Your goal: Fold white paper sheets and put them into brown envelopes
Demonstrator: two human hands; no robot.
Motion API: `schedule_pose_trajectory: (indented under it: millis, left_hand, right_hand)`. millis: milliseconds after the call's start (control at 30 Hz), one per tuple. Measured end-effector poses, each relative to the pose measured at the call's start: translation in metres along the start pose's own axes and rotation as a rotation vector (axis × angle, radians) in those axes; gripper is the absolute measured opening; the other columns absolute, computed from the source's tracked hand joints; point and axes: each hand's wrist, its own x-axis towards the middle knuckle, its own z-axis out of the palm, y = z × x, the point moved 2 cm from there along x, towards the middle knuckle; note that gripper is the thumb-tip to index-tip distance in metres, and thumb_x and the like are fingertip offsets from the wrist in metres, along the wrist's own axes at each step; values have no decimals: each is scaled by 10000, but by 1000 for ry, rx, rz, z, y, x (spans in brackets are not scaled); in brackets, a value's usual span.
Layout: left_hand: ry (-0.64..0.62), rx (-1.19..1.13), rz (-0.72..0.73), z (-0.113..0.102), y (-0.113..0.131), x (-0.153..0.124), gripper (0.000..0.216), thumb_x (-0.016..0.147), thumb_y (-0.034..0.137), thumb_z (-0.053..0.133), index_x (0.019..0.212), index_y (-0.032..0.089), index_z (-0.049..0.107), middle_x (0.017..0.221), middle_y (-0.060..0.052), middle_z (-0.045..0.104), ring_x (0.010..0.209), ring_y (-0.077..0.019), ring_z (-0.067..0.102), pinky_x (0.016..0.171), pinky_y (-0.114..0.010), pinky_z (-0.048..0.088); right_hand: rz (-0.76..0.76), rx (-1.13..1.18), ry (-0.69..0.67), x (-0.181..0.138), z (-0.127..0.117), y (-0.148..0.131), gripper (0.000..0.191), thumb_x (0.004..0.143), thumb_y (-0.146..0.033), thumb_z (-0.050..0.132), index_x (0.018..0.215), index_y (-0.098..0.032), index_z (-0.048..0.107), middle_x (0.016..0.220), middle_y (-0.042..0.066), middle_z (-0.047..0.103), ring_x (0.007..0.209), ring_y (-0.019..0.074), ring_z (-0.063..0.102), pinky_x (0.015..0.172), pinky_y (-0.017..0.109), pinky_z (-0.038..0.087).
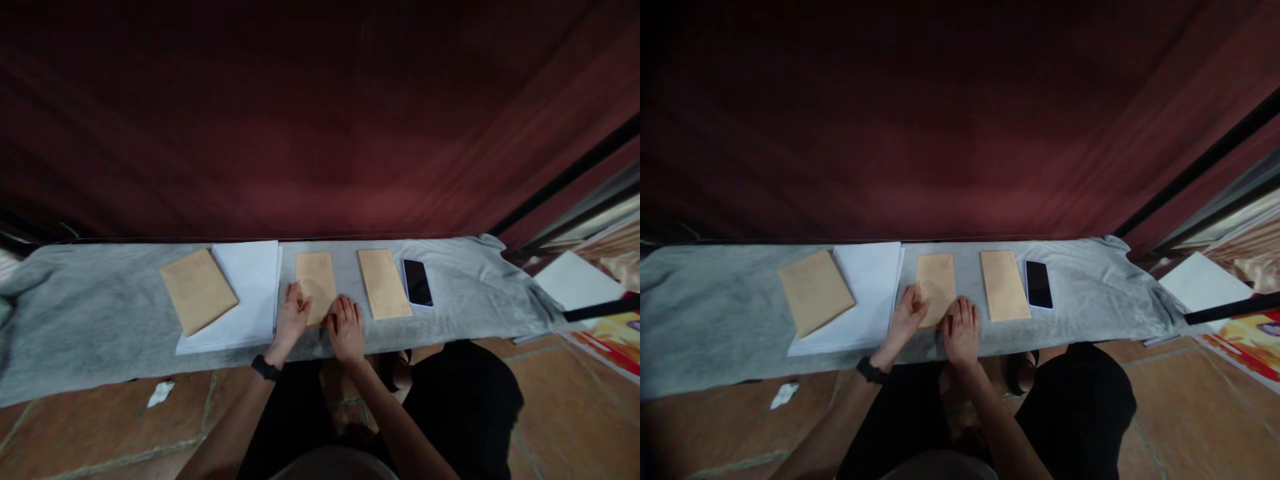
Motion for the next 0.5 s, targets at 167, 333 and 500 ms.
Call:
schedule_pose_trajectory:
  millis: [167,333,500]
  left_hand:
    - [56,-319,-118,-2,14,-8,644,803,128,567,1442,170,503,1105,-85,726,941,-219,706,873,-380,591]
    - [245,-402,-70,-47,22,-5,575,843,173,548,1419,179,538,1089,-65,725,868,-176,677,822,-318,574]
    - [594,-373,-43,-147,-26,0,597,813,220,625,1403,193,536,1142,-67,686,983,-185,656,933,-328,546]
  right_hand:
    - [13,33,-14,4,-4,0,439,1012,-243,421,1403,-96,556,1458,183,573,1414,268,464,1210,529,315]
    - [42,193,-41,17,-9,-4,371,1009,-256,412,1281,-170,649,1324,137,652,1279,250,575,1126,466,435]
    - [128,428,-250,49,13,-53,337,961,-163,470,1189,-232,707,1163,68,727,1024,185,705,956,298,540]
